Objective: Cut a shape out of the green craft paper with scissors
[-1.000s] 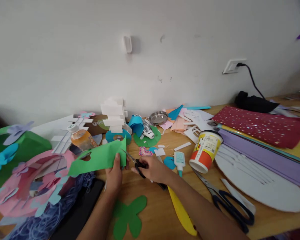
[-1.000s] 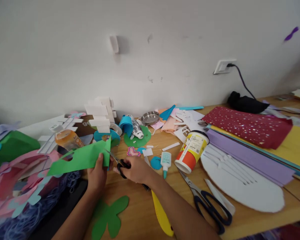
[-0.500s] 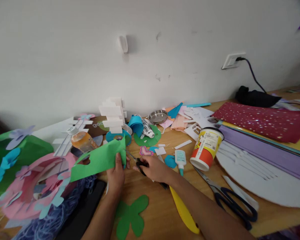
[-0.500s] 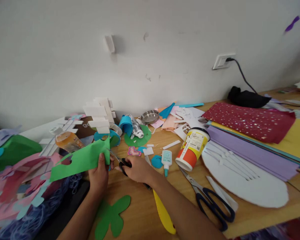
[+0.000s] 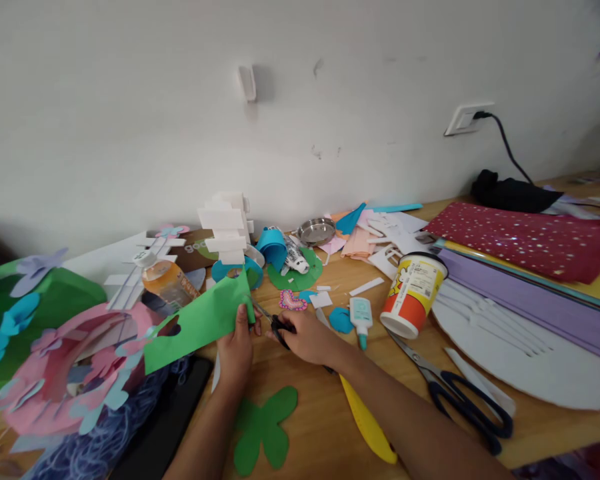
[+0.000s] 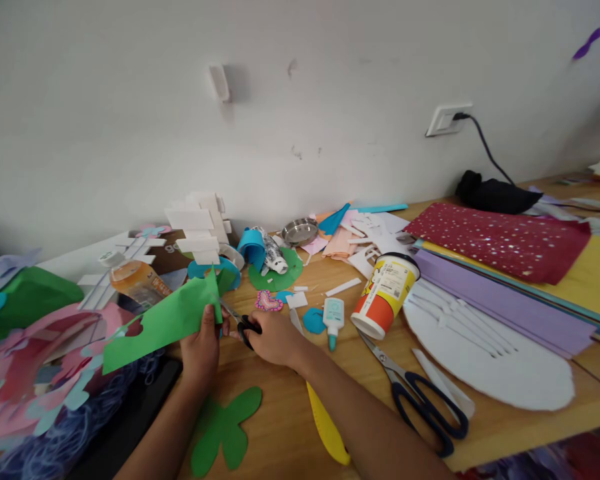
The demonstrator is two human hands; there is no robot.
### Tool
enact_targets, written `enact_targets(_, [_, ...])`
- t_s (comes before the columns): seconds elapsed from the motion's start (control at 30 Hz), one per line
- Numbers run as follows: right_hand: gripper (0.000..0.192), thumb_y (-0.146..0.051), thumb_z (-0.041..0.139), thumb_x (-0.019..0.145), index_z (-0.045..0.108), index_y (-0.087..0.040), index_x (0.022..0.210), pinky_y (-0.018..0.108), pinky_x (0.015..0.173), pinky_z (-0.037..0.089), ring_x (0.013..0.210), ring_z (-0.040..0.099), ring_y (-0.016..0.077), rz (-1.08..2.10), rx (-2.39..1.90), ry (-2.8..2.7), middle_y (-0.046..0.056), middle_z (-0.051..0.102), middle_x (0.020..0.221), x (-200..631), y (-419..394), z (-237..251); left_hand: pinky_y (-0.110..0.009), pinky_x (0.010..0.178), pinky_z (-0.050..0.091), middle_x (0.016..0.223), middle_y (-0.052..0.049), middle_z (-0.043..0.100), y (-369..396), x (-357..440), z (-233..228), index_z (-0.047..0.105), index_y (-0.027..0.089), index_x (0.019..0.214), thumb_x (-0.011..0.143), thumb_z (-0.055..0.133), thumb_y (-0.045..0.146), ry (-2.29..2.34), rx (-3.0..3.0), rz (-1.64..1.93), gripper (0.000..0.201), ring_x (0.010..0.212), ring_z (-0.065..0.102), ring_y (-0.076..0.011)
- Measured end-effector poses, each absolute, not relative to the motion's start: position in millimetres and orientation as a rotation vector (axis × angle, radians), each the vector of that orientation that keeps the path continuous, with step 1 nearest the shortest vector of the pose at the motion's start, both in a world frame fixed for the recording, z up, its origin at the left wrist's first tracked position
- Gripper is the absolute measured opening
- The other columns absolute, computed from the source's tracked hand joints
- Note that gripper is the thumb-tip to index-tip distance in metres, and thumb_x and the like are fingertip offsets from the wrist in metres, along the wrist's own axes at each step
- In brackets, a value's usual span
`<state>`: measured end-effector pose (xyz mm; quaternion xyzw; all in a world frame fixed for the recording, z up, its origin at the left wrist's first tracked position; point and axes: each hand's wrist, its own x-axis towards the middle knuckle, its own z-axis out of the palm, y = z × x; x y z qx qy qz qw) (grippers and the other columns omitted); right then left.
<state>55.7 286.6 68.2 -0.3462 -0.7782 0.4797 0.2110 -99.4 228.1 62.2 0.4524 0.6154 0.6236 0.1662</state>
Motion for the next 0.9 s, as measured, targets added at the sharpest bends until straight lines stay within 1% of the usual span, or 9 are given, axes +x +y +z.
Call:
enact_targets(0.07, [0.017, -0.023, 0.063, 0.086, 0.052, -0.019, 0.073, 0.024, 0.058, 0.031, 0.066, 0.049, 0.0122, 1.337, -0.945, -2.144, -0.002, 0.057, 0.069, 55, 287, 66, -0.029, 0.064, 0.046, 0.059, 0.002, 0.053, 228, -100, 62, 0.058, 0.021, 0.075, 0.1, 0.046, 0.053, 1.682, 1.261, 1.784, 0.042, 0.054, 0.052, -0.0151])
enact_targets(0.2, [0.006, -0.02, 0.059, 0.087, 0.056, -0.019, 0.081, 0.024, 0.065, 0.036, 0.076, 0.057, 0.0152, 1.326, -0.908, -2.107, 0.002, 0.065, 0.081, 53, 288, 62, -0.029, 0.066, 0.046, 0.059, 0.001, 0.054, 226, -100, 60, 0.059, 0.021, 0.072, 0.098, 0.049, 0.053, 1.69, 1.244, 1.778, 0.042, 0.056, 0.053, -0.0162])
enact_targets(0.4, [0.008, -0.021, 0.059, 0.086, 0.055, -0.019, 0.079, 0.025, 0.063, 0.035, 0.073, 0.056, 0.0152, 1.317, -0.905, -2.13, 0.002, 0.065, 0.079, 53, 288, 59, -0.03, 0.068, 0.047, 0.061, 0.001, 0.054, 226, -98, 61, 0.06, 0.021, 0.075, 0.098, 0.049, 0.051, 1.636, 1.262, 1.781, 0.04, 0.058, 0.053, -0.0164])
enact_targets(0.6, [0.009, -0.021, 0.06, 0.084, 0.055, -0.019, 0.077, 0.024, 0.062, 0.034, 0.07, 0.053, 0.0141, 1.289, -0.927, -2.137, 0.0, 0.061, 0.075, 53, 288, 59, -0.029, 0.061, 0.046, 0.059, 0.001, 0.054, 227, -96, 67, 0.059, 0.022, 0.074, 0.097, 0.051, 0.053, 1.657, 1.247, 1.792, 0.04, 0.052, 0.051, -0.0156])
enact_targets(0.73, [0.008, -0.02, 0.059, 0.085, 0.055, -0.019, 0.078, 0.025, 0.065, 0.035, 0.074, 0.056, 0.0152, 1.294, -0.944, -2.141, 0.001, 0.064, 0.078, 53, 289, 58, -0.029, 0.057, 0.045, 0.059, 0.001, 0.054, 227, -93, 71, 0.057, 0.022, 0.071, 0.096, 0.052, 0.052, 1.671, 1.265, 1.82, 0.04, 0.051, 0.05, -0.0146])
enact_targets(0.9, [0.005, -0.02, 0.059, 0.086, 0.057, -0.019, 0.082, 0.025, 0.067, 0.038, 0.078, 0.059, 0.0165, 1.316, -0.955, -2.132, 0.003, 0.067, 0.084, 52, 290, 55, -0.028, 0.057, 0.042, 0.062, 0.002, 0.052, 227, -95, 67, 0.055, 0.021, 0.074, 0.098, 0.05, 0.051, 1.591, 1.249, 1.78, 0.039, 0.051, 0.047, -0.0131])
